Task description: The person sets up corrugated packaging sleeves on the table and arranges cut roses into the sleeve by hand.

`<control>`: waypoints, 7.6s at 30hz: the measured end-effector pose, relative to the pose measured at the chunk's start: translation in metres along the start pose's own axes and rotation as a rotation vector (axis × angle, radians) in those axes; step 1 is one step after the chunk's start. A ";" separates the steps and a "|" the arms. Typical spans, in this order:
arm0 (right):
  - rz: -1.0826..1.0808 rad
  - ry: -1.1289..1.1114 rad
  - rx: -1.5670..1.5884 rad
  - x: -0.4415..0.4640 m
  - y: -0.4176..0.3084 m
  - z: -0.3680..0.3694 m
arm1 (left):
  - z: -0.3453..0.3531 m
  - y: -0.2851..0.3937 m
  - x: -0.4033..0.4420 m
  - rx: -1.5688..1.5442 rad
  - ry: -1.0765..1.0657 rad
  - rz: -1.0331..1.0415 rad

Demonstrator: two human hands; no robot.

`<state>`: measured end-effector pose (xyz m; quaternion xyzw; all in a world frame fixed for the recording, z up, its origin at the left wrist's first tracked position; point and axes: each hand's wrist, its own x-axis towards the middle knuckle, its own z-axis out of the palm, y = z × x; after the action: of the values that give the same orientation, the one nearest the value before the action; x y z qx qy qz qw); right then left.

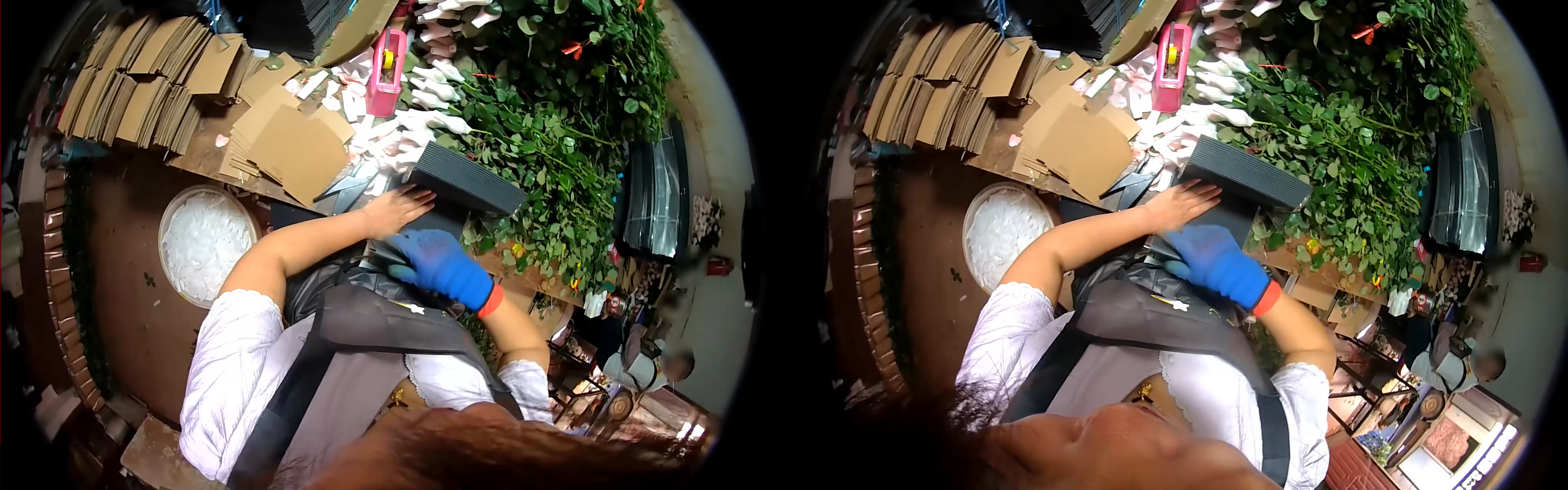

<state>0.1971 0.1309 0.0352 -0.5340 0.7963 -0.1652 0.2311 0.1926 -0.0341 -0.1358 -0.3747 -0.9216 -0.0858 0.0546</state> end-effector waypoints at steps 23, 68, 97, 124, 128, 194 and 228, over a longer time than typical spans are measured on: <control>-0.123 0.566 -0.244 0.138 -0.004 -0.038 | 0.031 -0.003 0.005 -0.338 0.087 0.036; 0.435 1.044 0.417 -0.099 0.081 -0.087 | -0.051 -0.003 -0.014 -0.486 -0.220 -0.123; 0.732 0.407 -0.318 -0.105 0.300 -0.107 | -0.058 -0.002 -0.012 -0.529 -0.183 -0.134; 0.969 0.388 -0.342 -0.165 0.161 -0.035 | -0.066 0.002 -0.016 -0.596 -0.132 -0.133; 0.450 1.005 -0.499 -0.084 0.206 -0.071 | -0.063 0.000 -0.015 -0.576 -0.156 -0.120; 0.412 0.526 -0.316 -0.165 0.102 -0.068 | -0.023 -0.008 -0.021 -0.961 0.003 -0.551; 0.701 0.925 -0.630 -0.124 0.193 -0.166 | -0.024 -0.009 -0.004 -0.739 0.100 -0.304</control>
<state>-0.0028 0.3210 0.1003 -0.1590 0.9505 -0.0516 -0.2618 0.1903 -0.0475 -0.1142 -0.2240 -0.8698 -0.4364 -0.0524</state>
